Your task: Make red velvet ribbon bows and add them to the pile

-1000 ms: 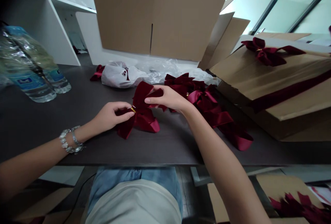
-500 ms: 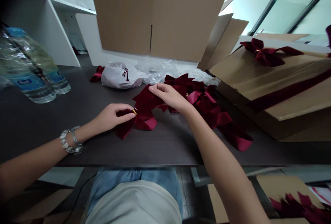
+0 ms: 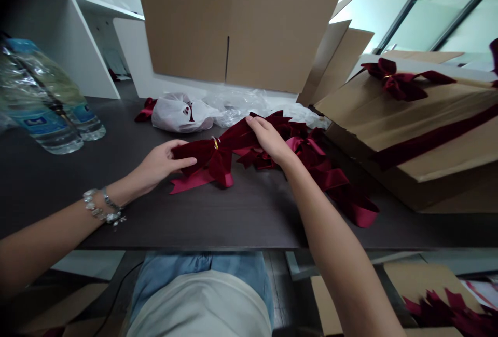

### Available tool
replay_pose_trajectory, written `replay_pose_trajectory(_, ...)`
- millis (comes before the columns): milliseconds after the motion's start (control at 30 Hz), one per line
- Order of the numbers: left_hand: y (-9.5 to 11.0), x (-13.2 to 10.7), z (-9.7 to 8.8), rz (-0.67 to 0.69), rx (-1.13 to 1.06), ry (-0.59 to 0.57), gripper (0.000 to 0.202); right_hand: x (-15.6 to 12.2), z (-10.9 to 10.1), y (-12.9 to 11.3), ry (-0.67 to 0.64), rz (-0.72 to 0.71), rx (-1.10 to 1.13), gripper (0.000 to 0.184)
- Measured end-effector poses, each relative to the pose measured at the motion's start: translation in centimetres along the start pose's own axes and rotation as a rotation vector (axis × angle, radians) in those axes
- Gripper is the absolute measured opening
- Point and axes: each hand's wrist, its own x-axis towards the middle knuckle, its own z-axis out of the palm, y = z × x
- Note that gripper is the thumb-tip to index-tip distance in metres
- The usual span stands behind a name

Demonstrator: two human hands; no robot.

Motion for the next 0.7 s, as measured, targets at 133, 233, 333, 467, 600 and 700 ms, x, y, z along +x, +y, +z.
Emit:
replay_pose_trajectory(133, -0.2, 0.5, 0.0, 0.206, 0.038, 0.133, 0.049, 0.1, 0.6, 0.3, -0.003, 0.035, -0.015, 0.052)
replay_pose_trajectory(233, 0.1, 0.6, 0.1, 0.243, -0.04, 0.143, 0.052, 0.4, 0.8, 0.7, 0.079, 0.005, 0.063, 0.048)
replay_pose_trajectory(333, 0.5, 0.6, 0.0, 0.265, -0.118, 0.104, 0.056, 0.7, 0.9, 0.9, 0.145, -0.019, 0.105, 0.045)
replay_pose_trajectory(467, 0.5, 0.6, -0.3, 0.364, -0.084, 0.087, 0.068, 0.8, 1.3, 0.9, 0.218, -0.02, 0.133, 0.046)
replay_pose_trajectory(600, 0.5, 0.7, -0.5, 0.45, -0.027, 0.131, 0.06, 0.9, 1.4, 1.1, 0.27, 0.004, 0.134, 0.045)
replay_pose_trajectory(700, 0.5, 0.5, -0.6, 0.502, 0.04, 0.193, 0.042, 1.1, 1.3, 1.5, 0.251, -0.044, 0.146, 0.047)
